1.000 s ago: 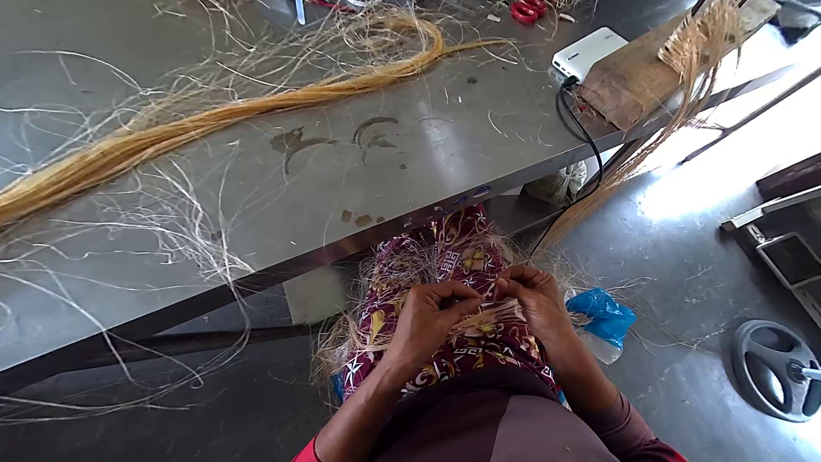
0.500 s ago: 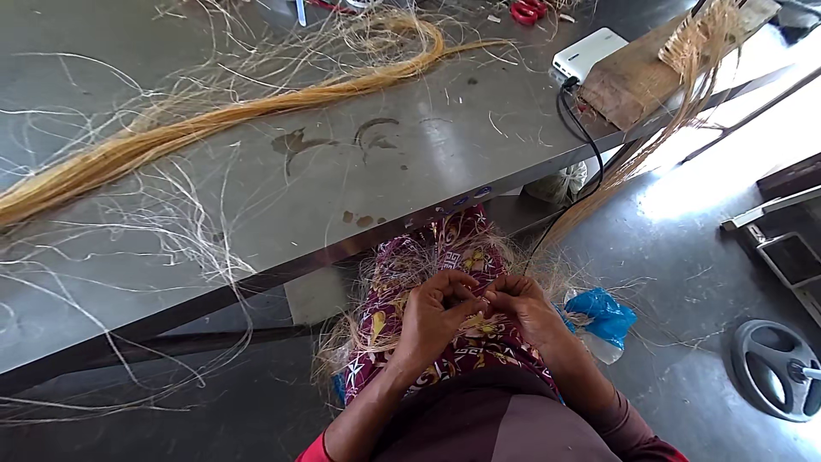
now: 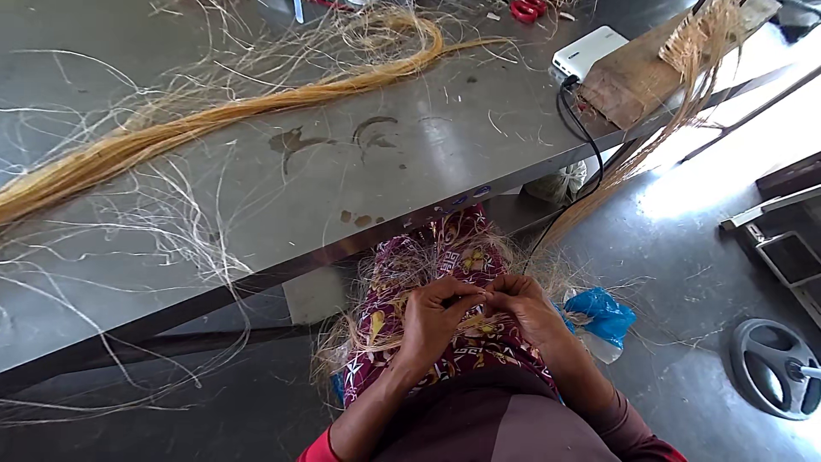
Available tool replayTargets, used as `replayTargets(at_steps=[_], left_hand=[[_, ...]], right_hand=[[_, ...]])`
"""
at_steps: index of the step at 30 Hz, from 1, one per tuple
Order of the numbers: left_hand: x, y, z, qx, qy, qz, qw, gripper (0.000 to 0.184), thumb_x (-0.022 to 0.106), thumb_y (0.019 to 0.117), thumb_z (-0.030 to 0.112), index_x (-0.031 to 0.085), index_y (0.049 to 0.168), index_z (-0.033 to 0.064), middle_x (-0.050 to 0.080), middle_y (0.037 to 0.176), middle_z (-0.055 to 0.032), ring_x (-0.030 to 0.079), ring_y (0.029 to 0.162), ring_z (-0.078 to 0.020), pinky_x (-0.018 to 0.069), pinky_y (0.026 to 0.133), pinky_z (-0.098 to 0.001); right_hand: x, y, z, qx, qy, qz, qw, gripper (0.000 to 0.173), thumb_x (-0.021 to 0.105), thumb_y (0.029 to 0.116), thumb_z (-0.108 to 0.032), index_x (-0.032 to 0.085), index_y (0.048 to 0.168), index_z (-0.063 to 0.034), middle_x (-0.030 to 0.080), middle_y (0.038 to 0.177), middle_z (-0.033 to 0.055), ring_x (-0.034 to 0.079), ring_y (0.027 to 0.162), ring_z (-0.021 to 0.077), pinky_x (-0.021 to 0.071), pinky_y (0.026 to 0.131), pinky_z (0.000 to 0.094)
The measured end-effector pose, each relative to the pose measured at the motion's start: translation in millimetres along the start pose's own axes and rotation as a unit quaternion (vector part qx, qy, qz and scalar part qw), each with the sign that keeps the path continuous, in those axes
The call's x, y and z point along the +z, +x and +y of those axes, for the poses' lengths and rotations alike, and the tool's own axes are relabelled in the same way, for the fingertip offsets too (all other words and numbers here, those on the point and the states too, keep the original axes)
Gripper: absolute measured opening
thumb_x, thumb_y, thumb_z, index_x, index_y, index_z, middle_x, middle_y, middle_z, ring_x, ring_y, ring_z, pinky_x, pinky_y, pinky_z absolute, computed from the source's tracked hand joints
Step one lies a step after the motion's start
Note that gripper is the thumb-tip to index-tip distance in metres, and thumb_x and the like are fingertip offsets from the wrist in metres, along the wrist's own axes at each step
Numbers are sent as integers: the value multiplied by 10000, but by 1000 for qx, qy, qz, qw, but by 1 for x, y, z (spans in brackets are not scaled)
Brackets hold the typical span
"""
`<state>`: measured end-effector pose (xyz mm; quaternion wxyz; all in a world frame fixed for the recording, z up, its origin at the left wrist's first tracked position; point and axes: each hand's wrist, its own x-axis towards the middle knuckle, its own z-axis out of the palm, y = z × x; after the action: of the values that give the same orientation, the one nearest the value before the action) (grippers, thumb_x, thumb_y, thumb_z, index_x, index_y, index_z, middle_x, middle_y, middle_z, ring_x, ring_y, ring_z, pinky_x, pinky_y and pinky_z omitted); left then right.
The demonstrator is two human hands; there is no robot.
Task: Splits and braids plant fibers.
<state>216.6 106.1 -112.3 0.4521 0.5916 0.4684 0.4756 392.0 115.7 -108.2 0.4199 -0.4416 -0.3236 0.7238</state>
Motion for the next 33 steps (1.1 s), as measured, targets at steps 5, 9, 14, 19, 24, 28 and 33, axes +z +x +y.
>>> replayTargets(at_steps=[5, 9, 14, 19, 24, 28, 33], left_hand=[[1, 2, 3, -49, 10, -3, 999, 17, 751, 889, 74, 751, 905, 68, 714, 794, 84, 631, 695, 54, 519, 659, -113], [0, 6, 7, -146, -85, 6, 986, 85, 720, 892, 2, 750, 877, 80, 714, 758, 61, 615, 647, 19, 497, 601, -141], [2, 10, 12, -203, -208, 44, 956, 187, 670, 889, -66, 743, 813, 88, 704, 752, 37, 620, 665, -13, 516, 630, -161], [6, 12, 14, -193, -224, 55, 954, 212, 654, 893, -76, 744, 802, 94, 720, 810, 26, 664, 768, -38, 562, 737, -198], [6, 12, 12, -187, -226, 56, 954, 206, 652, 889, -71, 738, 799, 93, 719, 830, 19, 679, 786, -56, 580, 751, -218], [-3, 12, 17, -210, -247, 53, 944, 251, 609, 896, -97, 728, 791, 98, 717, 792, 27, 665, 740, -46, 567, 723, -211], [-20, 12, 22, -274, -270, -23, 923, 262, 544, 951, -66, 697, 819, 101, 721, 814, -9, 677, 727, -71, 571, 678, -211]], right_hand=[[-6, 1, 1, -2, -13, -11, 1000, 154, 608, 936, 64, 689, 834, -20, 685, 699, -8, 652, 641, 47, 568, 676, 209], [-10, 0, -1, -12, -20, -11, 1000, 143, 587, 965, 36, 697, 882, -4, 701, 745, 2, 670, 679, 58, 582, 716, 222], [-16, 1, 4, -35, -29, -51, 998, 147, 604, 915, 34, 688, 1035, 19, 715, 850, 11, 685, 750, 78, 592, 753, 249], [3, 2, 9, -28, -30, -93, 995, 221, 680, 880, 32, 646, 1097, 6, 673, 789, -59, 640, 692, 16, 560, 694, 194], [16, 8, 18, -55, -19, -90, 994, 98, 657, 905, 54, 716, 940, -16, 716, 799, -47, 654, 715, -2, 562, 710, 189], [1, 11, 14, -75, -74, -91, 990, 92, 624, 944, 8, 702, 919, -36, 701, 823, -63, 654, 787, -7, 550, 779, 199], [-27, 14, 0, -106, -77, -106, 986, 152, 578, 970, -5, 691, 888, -67, 722, 772, -46, 689, 719, 40, 585, 740, 238]])
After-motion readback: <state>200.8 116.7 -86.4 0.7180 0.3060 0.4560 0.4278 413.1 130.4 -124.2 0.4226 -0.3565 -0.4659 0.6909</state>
